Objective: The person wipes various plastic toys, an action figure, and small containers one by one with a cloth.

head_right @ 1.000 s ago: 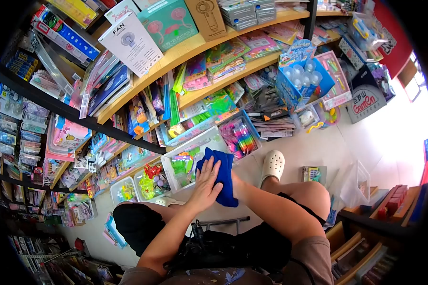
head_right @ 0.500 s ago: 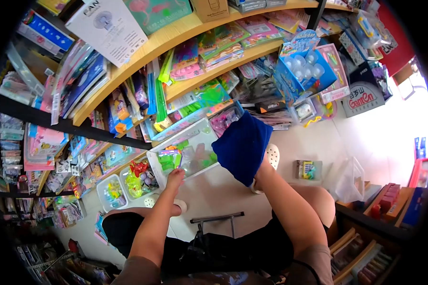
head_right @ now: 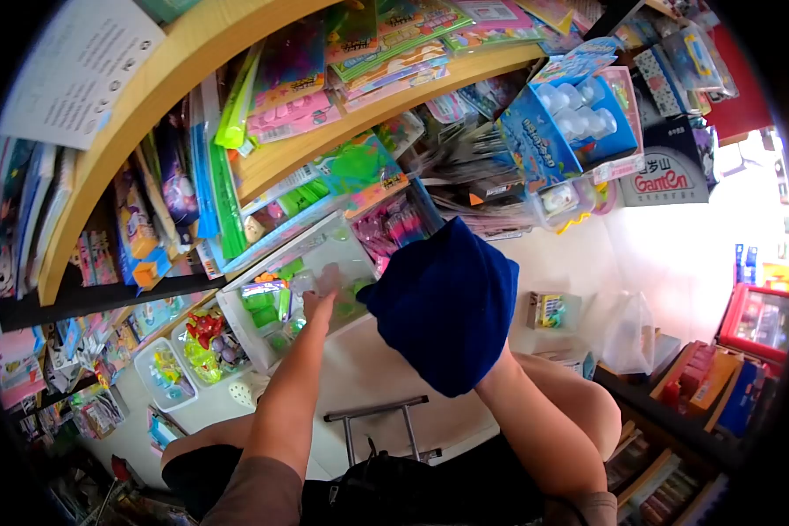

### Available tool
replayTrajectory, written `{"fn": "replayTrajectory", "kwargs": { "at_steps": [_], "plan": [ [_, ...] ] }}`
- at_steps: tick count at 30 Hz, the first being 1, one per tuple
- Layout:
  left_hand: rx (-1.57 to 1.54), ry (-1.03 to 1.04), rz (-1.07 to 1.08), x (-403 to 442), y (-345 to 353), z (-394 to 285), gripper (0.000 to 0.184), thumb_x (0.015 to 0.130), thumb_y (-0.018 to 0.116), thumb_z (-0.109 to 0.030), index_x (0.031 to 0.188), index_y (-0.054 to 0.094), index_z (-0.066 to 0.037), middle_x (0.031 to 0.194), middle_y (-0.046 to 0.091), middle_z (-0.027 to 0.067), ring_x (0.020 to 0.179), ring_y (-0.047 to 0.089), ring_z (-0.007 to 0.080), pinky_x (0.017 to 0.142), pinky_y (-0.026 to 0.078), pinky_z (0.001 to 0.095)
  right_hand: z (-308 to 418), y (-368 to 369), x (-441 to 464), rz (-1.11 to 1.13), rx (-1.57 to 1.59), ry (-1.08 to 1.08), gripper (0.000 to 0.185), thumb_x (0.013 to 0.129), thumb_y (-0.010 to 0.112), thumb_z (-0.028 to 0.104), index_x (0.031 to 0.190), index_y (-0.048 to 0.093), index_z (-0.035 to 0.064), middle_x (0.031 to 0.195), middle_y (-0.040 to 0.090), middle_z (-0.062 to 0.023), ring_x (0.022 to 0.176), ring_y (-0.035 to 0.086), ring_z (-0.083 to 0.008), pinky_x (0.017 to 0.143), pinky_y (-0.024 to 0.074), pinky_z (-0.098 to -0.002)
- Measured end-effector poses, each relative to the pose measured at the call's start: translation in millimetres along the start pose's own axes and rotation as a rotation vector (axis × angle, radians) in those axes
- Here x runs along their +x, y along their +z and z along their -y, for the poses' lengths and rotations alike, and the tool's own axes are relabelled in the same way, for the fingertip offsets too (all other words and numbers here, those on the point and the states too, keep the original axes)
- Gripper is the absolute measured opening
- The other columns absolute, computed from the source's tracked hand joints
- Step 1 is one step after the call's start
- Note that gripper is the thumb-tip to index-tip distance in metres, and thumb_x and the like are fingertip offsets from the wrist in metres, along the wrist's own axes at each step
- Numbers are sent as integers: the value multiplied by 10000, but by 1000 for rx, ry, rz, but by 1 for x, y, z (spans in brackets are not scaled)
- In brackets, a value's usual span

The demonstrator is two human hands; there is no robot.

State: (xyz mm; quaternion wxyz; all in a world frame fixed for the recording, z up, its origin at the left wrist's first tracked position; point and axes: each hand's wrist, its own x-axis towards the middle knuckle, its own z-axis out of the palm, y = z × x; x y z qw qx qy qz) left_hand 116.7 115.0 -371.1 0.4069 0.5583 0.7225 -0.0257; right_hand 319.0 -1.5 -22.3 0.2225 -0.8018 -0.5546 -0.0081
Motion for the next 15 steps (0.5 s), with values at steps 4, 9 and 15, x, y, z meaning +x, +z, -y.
{"fn": "replayTrajectory", "kwargs": {
  "at_steps": [4, 9, 15],
  "plan": [
    [128, -93, -52, -8, -8, -34, 669, 621, 761, -366, 1088, 447, -4, 1027, 583, 211, 991, 565, 378, 842, 457, 457, -1, 7, 2, 25, -7, 8, 294, 639, 698, 212, 842, 543, 66, 759, 568, -86, 704, 541, -261, 614, 415, -369],
    [-231, -45, 76, 22, 9, -2, 494, 657, 714, -208, 1046, 486, -5, 946, 605, 152, 889, 597, 274, 739, 486, 390, 2, 9, 1, 39, -7, 14, 306, 640, 698, 208, 859, 547, 58, 768, 572, -88, 705, 544, -255, 611, 416, -364],
    [-869, -8, 539, -18, -61, -5, 365, 753, 594, -6, 1103, 493, -26, 1009, 594, 100, 863, 589, 214, 743, 479, 312, 7, -1, 6, 7, 4, 28, 321, 641, 698, 205, 880, 551, 49, 779, 578, -91, 707, 547, -247, 607, 417, -358]
  ]
}}
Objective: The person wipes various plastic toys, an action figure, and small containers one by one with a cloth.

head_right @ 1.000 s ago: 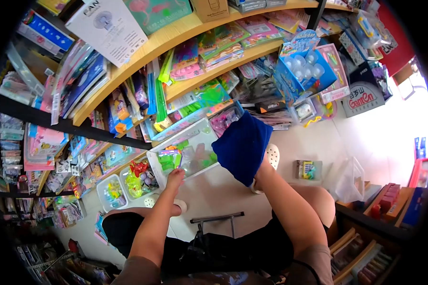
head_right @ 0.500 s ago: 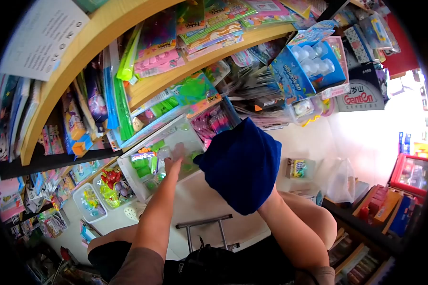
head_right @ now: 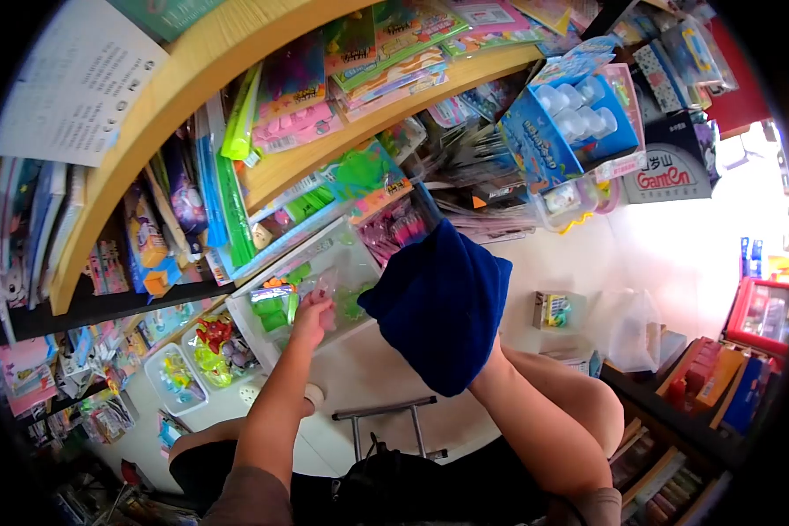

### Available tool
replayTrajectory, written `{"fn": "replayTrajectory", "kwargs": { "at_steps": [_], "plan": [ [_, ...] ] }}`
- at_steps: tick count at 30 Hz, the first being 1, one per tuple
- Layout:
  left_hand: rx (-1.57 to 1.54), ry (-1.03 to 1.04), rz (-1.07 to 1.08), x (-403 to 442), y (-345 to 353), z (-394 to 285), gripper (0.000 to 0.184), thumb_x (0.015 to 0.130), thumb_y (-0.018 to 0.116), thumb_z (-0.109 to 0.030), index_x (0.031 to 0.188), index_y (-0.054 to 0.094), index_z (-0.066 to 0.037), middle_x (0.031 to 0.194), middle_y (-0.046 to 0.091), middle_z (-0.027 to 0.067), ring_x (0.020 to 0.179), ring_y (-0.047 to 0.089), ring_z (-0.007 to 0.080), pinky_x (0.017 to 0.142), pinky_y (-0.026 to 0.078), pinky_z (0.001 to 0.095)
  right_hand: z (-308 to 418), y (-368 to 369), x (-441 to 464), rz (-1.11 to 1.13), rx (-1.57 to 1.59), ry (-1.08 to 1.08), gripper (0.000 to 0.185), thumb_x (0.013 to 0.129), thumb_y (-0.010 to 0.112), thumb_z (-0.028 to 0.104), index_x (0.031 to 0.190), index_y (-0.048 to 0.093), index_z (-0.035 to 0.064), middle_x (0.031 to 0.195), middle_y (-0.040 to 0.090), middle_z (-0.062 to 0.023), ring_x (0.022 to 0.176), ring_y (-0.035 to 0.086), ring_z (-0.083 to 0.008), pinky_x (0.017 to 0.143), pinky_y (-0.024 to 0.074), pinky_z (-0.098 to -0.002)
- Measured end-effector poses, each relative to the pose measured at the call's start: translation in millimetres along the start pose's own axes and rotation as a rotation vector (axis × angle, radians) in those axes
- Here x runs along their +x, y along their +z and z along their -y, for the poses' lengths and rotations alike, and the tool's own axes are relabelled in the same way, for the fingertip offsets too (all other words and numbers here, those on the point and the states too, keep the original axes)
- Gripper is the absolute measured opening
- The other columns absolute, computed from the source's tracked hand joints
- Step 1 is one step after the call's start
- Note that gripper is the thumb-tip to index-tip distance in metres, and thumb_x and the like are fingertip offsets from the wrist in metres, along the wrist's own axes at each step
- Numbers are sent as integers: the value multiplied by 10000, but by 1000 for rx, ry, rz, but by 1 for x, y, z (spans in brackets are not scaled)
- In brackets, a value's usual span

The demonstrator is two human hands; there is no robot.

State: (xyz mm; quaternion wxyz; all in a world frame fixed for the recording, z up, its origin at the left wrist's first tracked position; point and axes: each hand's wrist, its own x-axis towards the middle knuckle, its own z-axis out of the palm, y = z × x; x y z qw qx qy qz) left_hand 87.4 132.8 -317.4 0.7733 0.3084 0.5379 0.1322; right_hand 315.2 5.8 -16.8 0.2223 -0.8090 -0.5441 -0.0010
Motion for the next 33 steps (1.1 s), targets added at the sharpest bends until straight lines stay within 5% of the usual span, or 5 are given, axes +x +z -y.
{"fn": "replayTrajectory", "kwargs": {
  "at_steps": [8, 12, 21, 28, 33],
  "plan": [
    [-183, 310, 400, -144, 78, -80, 595, 828, 525, 50, 1371, 340, -106, 1358, 414, 120, 1188, 462, 238, 946, 395, 335, 18, 12, -30, 76, 616, 259, 363, 754, 587, 264, 1027, 547, 29, 858, 587, -69, 774, 557, -184, 681, 431, -311],
    [353, 631, 360, -214, 140, -61, 603, 845, 437, 96, 1400, 285, -81, 1327, 444, 92, 1162, 462, 161, 969, 361, 280, 48, 60, -79, 108, 1814, 1195, 512, 933, 313, 524, 1104, 534, 95, 904, 563, -21, 841, 548, -139, 771, 455, -293],
    [269, 569, 414, -311, 95, -46, 592, 884, 468, 11, 1416, 215, -47, 1350, 402, 75, 1171, 440, 148, 989, 334, 268, 54, 67, -84, 217, 1814, 1215, 454, 930, 371, 437, 1039, 555, 37, 973, 608, -122, 828, 601, -255, 721, 501, -380],
    [-502, 482, 175, -311, 41, -23, 314, 913, 519, -130, 1214, 498, -45, 1121, 580, 57, 954, 570, 145, 849, 447, 267, 116, 29, -76, 810, 2379, 615, 502, 929, 347, 421, 1151, 510, 1, 1103, 571, -211, 990, 572, -352, 891, 453, -478],
    [-492, 577, -143, -316, 20, -23, 160, 891, 578, -185, 994, 561, -64, 952, 602, 34, 845, 553, 107, 776, 444, 247, 165, 74, -122, 943, 2260, 898, 393, 922, 406, 375, 1079, 556, 48, 1015, 607, -140, 907, 602, -258, 799, 498, -417]
  ]
}}
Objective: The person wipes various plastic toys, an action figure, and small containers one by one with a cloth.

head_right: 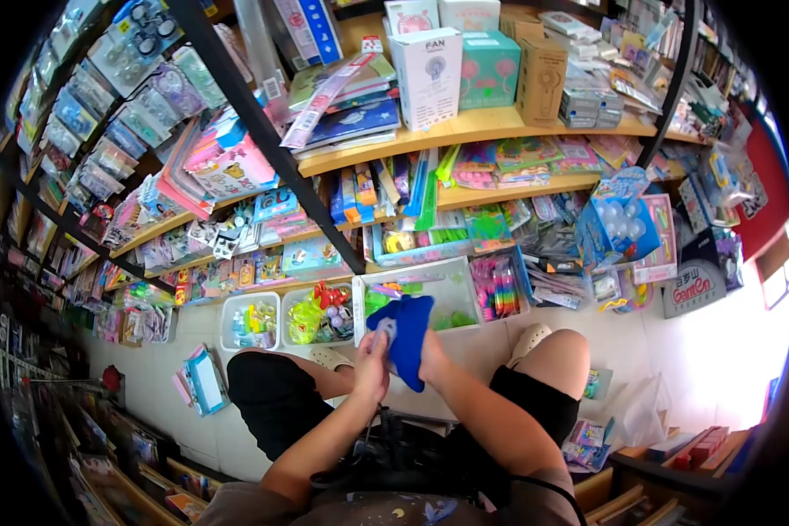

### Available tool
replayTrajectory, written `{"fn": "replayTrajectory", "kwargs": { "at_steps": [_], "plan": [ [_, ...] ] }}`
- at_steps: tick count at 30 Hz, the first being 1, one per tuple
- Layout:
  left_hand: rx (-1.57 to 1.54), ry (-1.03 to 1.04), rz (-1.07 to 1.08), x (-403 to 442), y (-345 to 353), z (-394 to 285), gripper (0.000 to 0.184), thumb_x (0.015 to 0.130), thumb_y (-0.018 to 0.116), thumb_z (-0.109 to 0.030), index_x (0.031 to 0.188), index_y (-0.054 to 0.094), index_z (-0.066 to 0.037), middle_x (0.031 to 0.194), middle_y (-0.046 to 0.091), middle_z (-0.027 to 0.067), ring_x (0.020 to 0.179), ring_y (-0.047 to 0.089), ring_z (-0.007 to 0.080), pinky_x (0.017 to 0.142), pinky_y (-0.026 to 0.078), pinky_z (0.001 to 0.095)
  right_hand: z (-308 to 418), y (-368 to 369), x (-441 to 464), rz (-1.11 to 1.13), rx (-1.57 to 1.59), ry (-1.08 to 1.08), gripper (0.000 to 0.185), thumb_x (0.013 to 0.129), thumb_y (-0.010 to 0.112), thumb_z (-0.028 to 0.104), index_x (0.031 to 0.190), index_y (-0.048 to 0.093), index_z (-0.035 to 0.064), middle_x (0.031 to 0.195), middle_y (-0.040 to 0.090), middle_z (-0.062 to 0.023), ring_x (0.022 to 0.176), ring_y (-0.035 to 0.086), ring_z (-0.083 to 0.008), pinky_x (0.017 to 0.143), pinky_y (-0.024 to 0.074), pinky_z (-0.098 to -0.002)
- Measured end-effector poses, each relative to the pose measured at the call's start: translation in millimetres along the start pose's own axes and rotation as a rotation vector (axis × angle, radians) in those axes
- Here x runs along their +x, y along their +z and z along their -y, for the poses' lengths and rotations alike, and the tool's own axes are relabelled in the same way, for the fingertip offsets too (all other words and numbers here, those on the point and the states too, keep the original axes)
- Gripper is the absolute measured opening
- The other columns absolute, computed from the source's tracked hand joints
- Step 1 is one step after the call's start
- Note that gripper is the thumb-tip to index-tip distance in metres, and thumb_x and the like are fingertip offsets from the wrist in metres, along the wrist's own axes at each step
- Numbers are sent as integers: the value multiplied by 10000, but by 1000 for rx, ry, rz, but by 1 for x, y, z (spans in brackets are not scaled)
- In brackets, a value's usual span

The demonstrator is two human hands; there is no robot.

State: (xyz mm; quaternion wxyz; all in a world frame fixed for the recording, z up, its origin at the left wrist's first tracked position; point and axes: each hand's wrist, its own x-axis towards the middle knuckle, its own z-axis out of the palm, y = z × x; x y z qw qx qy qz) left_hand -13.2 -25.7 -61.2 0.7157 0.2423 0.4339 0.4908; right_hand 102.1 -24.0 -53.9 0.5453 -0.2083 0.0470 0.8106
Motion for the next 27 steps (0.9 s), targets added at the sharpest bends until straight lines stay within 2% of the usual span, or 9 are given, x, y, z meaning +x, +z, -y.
{"fn": "replayTrajectory", "kwargs": {
  "at_steps": [2, 5, 13, 15, 18, 21, 25, 26, 27],
  "plan": [
    [52, 22, -107, -6, -11, -5, 171, 881, 599, -228, 819, 544, -79, 815, 570, 0, 731, 504, 73, 673, 425, 224, -22, 16, -1, -251, -237, 32, 332, 917, 418, 381, 998, 585, 105, 895, 626, -71, 770, 606, -201, 677, 513, -372],
    [137, 104, -173, -12, -24, -18, 208, 890, 587, -241, 760, 534, -88, 726, 538, -14, 645, 455, 61, 586, 388, 216, -38, 41, -16, -395, -450, 65, 244, 909, 458, 281, 978, 582, 83, 872, 630, -63, 732, 611, -173, 650, 516, -325],
    [526, 397, -336, 6, -60, -11, 335, 882, 584, -303, 678, 501, -51, 677, 472, 0, 631, 430, 98, 561, 363, 260, -69, 30, -15, -299, -528, 59, 247, 882, 546, 335, 967, 594, 108, 826, 622, -28, 680, 607, -148, 604, 517, -318],
    [393, 312, -322, 7, -61, -18, 336, 898, 542, -365, 756, 515, -62, 691, 481, -2, 646, 448, 98, 572, 374, 266, -66, 13, -10, -276, -552, 98, 258, 889, 537, 330, 1016, 583, 109, 855, 619, -35, 716, 613, -151, 632, 522, -325],
    [167, 187, -283, 0, -48, -69, 362, 919, 472, -430, 857, 516, -76, 712, 516, -5, 636, 472, 88, 584, 400, 250, -67, -3, -19, -20, -477, 267, 307, 894, 530, 335, 1107, 542, 113, 946, 613, -57, 768, 617, -173, 667, 526, -348],
    [37, 205, -143, 10, -55, -88, 307, 958, 404, -367, 992, 492, -75, 807, 583, 45, 723, 572, 138, 651, 457, 275, -82, -15, -14, 26, -520, 91, 434, 890, 498, 441, 1142, 537, 89, 1002, 616, -84, 843, 620, -205, 698, 524, -352],
    [-145, 221, -42, 0, -43, -88, 287, 972, 372, -322, 1118, 435, -83, 921, 587, 94, 823, 589, 192, 752, 466, 332, -53, 42, -42, 111, -202, 240, 473, 903, 450, 480, 1201, 501, 115, 1073, 592, -80, 884, 610, -210, 736, 518, -370],
    [-169, 228, -38, -7, -30, -84, 289, 972, 374, -315, 1136, 426, -84, 946, 585, 106, 841, 586, 201, 777, 460, 342, -52, 42, -43, 40, -246, 255, 489, 906, 431, 498, 1227, 485, 132, 1064, 588, -66, 861, 598, -193, 737, 507, -359],
    [-193, 234, -33, -11, -21, -79, 292, 972, 375, -309, 1154, 417, -85, 970, 583, 117, 859, 582, 209, 802, 455, 352, -55, 37, -38, 41, -236, 140, 505, 901, 433, 509, 1215, 492, 119, 1062, 586, -65, 855, 593, -186, 732, 505, -350]
  ]
}}
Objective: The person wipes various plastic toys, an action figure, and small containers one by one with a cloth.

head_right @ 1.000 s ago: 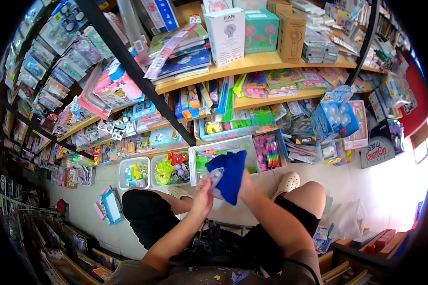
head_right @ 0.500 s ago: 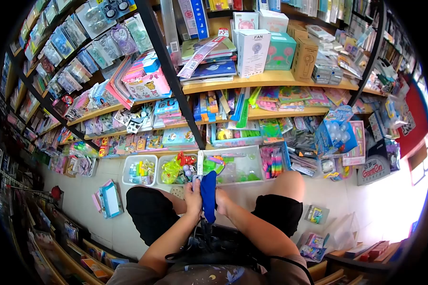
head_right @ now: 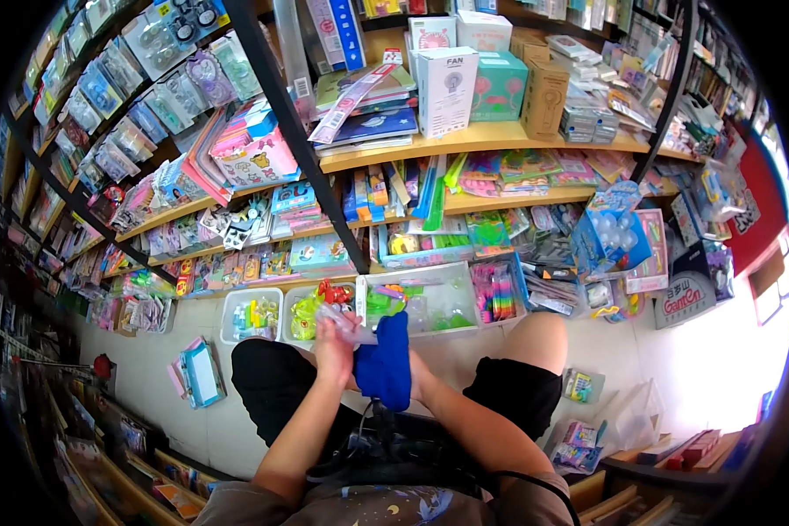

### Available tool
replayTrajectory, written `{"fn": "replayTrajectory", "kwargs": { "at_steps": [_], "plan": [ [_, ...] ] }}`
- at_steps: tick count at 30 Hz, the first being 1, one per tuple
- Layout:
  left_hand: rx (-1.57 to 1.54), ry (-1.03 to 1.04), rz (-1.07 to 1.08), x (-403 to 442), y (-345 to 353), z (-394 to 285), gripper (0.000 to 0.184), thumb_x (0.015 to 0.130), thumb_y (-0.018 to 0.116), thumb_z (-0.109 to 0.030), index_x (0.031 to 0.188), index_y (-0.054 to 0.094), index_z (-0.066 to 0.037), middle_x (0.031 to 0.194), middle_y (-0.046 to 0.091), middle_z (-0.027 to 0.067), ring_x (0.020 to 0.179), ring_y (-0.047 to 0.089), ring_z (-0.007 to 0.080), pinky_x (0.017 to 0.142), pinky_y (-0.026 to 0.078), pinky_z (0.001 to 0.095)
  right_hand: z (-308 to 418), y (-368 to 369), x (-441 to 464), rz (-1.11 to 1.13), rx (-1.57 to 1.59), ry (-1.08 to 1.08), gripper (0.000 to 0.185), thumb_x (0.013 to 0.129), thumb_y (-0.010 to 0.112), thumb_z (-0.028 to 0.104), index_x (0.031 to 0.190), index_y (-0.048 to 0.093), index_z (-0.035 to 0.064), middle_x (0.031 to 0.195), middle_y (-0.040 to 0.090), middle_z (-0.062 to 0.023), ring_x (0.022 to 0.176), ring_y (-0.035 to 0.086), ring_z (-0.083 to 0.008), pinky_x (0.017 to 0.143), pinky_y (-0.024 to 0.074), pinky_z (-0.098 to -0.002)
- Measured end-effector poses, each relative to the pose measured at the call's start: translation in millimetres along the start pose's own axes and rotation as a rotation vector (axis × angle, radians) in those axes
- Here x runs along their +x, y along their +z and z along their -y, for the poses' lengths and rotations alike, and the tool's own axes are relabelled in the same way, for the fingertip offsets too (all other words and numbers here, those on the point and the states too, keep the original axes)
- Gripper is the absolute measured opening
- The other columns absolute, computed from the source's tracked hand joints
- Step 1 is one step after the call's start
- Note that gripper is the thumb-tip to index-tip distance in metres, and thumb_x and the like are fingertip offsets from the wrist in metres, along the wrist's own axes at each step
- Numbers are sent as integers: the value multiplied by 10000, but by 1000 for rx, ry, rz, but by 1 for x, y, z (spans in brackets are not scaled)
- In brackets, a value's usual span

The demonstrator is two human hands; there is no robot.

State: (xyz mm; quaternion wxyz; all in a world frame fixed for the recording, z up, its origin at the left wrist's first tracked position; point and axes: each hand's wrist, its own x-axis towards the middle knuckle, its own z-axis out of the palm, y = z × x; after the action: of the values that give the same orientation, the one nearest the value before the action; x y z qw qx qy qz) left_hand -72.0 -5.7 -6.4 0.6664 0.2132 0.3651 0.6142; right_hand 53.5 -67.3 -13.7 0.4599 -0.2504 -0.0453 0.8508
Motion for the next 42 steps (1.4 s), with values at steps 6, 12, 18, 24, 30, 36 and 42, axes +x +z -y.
{"fn": "replayTrajectory", "kwargs": {
  "at_steps": [6, 12, 18, 24, 30, 36, 42],
  "plan": [
    [603, -56, 140, -31, -17, 41, 250, 959, 432, -230, 1145, 431, -62, 1004, 534, 36, 876, 494, 96, 770, 426, 247, -3, -1, -2, -623, -527, -451, 444, 875, 550, 411, 1044, 571, 1, 924, 615, -81, 792, 579, -133, 685, 490, -296],
    [477, -133, 228, -30, -19, 42, 258, 966, 409, -187, 1198, 419, -75, 1057, 551, 55, 926, 557, 140, 798, 484, 305, 2, -36, 20, -848, -635, -650, 467, 883, 542, 379, 1028, 553, -65, 893, 622, -129, 792, 584, -197, 725, 471, -318],
    [387, -422, 264, -39, -20, 34, 289, 957, 430, -282, 1167, 429, -83, 1023, 584, 81, 882, 624, 190, 710, 547, 330, 40, -23, -1, -813, -396, -648, 374, 888, 548, 366, 914, 583, -5, 711, 570, -33, 591, 518, -114, 539, 436, -280],
    [649, -395, 540, -50, -24, 51, 292, 948, 456, -242, 1162, 417, -48, 958, 572, 95, 797, 621, 179, 652, 541, 303, 27, -42, 12, -906, -358, -739, 395, 885, 553, 371, 969, 572, -14, 772, 584, -53, 643, 529, -117, 584, 450, -282],
    [924, -127, 682, -49, -27, 58, 464, 820, 658, -222, 1175, 422, -38, 960, 545, 89, 803, 576, 161, 705, 473, 262, 21, -53, 20, -881, -327, -663, 427, 891, 534, 397, 1022, 555, -9, 823, 593, -64, 703, 544, -127, 634, 458, -282],
    [841, 46, 572, -29, -38, 65, 419, 760, 709, -97, 1106, 481, -33, 990, 551, 47, 894, 536, 112, 797, 432, 238, 30, -78, 23, -477, 94, -528, 510, 887, 449, 526, 994, 561, 41, 853, 594, -85, 766, 581, -200, 699, 495, -340],
    [619, -99, 491, -24, -38, 41, 359, 763, 679, -3, 1074, 503, -37, 993, 557, 11, 917, 521, 77, 801, 428, 223, 61, -35, -4, -73, 143, -500, 638, 860, 354, 630, 1107, 520, 65, 933, 587, -90, 891, 589, -273, 779, 485, -454]
  ]
}}
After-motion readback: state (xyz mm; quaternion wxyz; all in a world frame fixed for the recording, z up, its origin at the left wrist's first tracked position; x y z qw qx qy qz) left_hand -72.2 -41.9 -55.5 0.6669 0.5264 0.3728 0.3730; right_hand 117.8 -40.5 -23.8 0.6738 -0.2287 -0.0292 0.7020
